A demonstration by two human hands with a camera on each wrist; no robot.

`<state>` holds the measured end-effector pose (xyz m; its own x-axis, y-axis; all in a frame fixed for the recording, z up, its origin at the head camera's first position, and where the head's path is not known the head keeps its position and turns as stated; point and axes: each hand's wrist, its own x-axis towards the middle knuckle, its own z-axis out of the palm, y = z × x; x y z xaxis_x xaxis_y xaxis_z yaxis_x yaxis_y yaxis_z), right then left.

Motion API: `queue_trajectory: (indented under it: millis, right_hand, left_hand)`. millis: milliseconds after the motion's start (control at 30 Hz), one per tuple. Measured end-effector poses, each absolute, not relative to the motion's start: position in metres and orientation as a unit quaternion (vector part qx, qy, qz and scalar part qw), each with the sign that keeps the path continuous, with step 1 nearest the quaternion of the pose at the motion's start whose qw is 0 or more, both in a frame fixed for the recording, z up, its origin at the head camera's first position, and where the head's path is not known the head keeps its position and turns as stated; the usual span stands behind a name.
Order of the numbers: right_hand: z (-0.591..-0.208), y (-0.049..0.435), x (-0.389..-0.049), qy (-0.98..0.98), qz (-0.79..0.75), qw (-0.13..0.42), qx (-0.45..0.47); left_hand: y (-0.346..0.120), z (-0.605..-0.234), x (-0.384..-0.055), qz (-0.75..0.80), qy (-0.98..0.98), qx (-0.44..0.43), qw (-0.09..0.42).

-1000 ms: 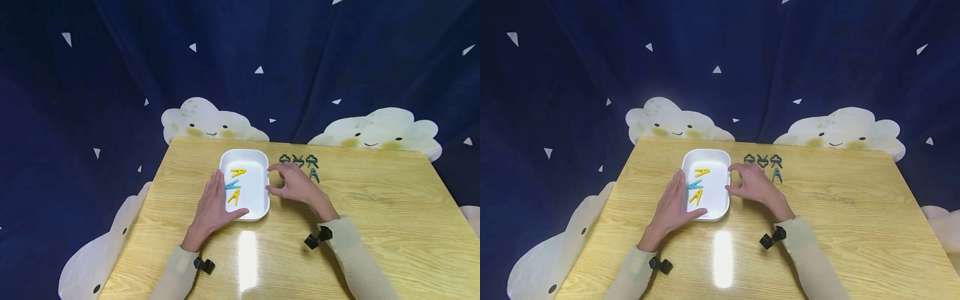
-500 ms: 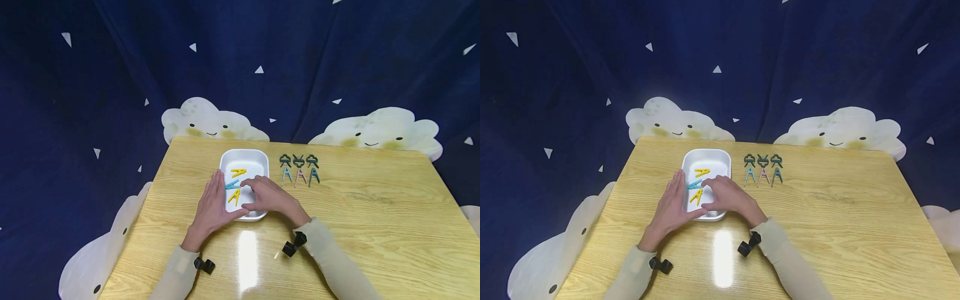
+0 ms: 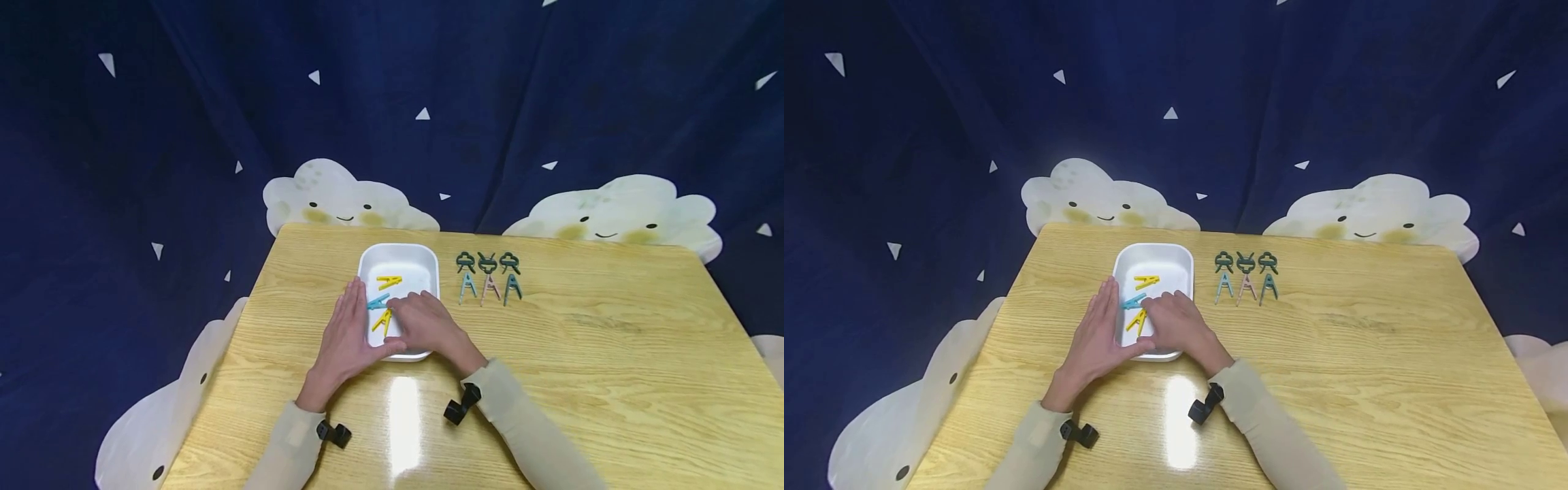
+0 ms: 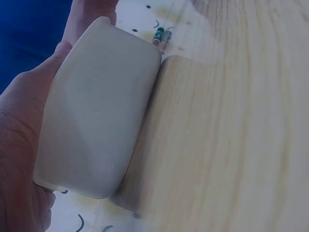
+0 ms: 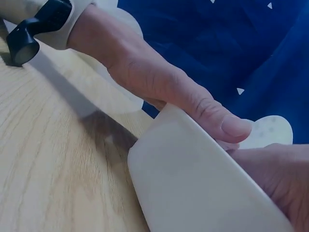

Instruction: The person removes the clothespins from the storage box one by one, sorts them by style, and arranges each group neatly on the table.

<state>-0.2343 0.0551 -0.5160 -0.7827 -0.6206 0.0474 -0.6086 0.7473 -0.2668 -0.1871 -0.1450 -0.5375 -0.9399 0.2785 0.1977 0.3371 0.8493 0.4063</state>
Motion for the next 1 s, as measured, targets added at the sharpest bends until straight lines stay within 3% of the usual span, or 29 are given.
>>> queue_trajectory:
  millis: [1000]
  right_hand:
    - [-0.5197, 0.0532, -0.2322, 0.939, -0.082, 0.001, -0.334]
  left_hand:
    - [-0.1439, -0.5381, -0.1888, -0.227, -0.959, -0.154, 0.07]
